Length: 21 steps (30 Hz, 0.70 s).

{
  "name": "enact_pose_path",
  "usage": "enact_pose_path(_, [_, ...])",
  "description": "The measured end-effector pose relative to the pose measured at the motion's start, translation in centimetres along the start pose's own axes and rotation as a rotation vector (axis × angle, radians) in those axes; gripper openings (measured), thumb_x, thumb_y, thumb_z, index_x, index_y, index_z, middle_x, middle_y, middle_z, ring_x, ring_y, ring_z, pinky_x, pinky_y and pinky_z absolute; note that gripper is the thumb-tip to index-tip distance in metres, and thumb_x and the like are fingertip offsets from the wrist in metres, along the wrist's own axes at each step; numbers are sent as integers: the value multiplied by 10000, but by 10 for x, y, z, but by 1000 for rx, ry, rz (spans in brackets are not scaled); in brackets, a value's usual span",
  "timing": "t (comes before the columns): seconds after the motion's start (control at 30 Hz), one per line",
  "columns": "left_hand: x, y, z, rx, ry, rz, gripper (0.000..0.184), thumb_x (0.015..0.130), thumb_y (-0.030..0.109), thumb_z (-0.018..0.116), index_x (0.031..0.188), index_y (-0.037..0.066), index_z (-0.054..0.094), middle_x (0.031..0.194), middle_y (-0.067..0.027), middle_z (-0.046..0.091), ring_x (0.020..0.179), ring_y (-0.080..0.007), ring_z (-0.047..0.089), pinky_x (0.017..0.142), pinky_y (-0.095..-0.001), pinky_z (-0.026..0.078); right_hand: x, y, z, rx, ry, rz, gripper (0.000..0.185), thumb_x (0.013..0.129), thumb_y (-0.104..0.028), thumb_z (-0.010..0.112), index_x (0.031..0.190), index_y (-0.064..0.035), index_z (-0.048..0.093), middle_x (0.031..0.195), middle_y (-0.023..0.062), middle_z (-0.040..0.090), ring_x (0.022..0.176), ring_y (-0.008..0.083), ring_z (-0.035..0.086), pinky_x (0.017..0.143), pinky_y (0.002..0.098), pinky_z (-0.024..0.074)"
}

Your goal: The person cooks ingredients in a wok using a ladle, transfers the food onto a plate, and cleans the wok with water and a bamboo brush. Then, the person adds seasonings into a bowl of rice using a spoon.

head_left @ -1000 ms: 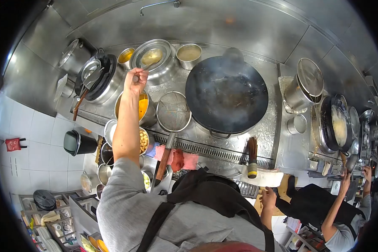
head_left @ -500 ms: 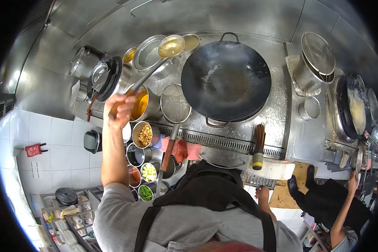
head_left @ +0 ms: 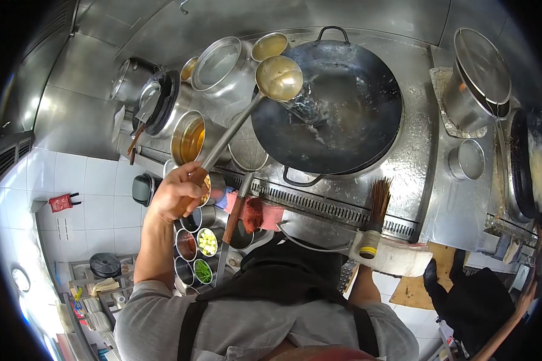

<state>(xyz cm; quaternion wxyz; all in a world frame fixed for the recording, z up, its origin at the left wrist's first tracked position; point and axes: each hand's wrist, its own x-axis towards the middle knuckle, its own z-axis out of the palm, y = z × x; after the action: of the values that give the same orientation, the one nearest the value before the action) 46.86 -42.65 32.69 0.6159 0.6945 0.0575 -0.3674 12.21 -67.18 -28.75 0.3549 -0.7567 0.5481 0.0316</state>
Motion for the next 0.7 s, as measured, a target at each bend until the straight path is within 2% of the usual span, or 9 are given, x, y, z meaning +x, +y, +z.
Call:
enact_pose_path(0.1, [-5,-3,0,269,106,105,663,641,-87,537,1284,-135,381,703,-83,570,445,-116,515,455,-241,473,-4,1,-5,-18,7,17,284,801,-232,602,1041,-86,647,1010,186,648,954,389,607,798,482,491])
enact_pose_path(0.33, [-16,9,-3,245,141,151,678,627,-98,518,1293,-120,390,736,-93,574,437,-121,509,404,-223,413,-15,17,-8,-45,18,47,261,803,-234,601,1007,-81,657,978,185,653,929,385,614,781,482,494])
enact_pose_path(0.4, [-15,7,-6,181,152,183,685,610,-79,547,1279,-112,404,689,-112,564,369,-128,474,310,-229,344,-17,20,-11,-56,21,52,255,803,-234,600,998,-80,660,969,185,655,922,384,616,776,482,495])
enact_pose_path(0.6, [-8,4,-21,173,170,206,692,607,-69,551,1281,-115,401,681,-106,563,388,-120,477,315,-227,338,-24,31,-15,-81,12,43,240,805,-236,599,969,-75,668,941,185,660,901,381,623,761,481,497])
enact_pose_path(0.7, [3,5,-44,176,211,250,708,614,-59,554,1297,-122,380,658,-93,561,402,-123,479,346,-238,351,-42,43,-26,-92,-52,-68,233,806,-237,599,955,-73,672,928,184,662,890,380,626,754,481,498])
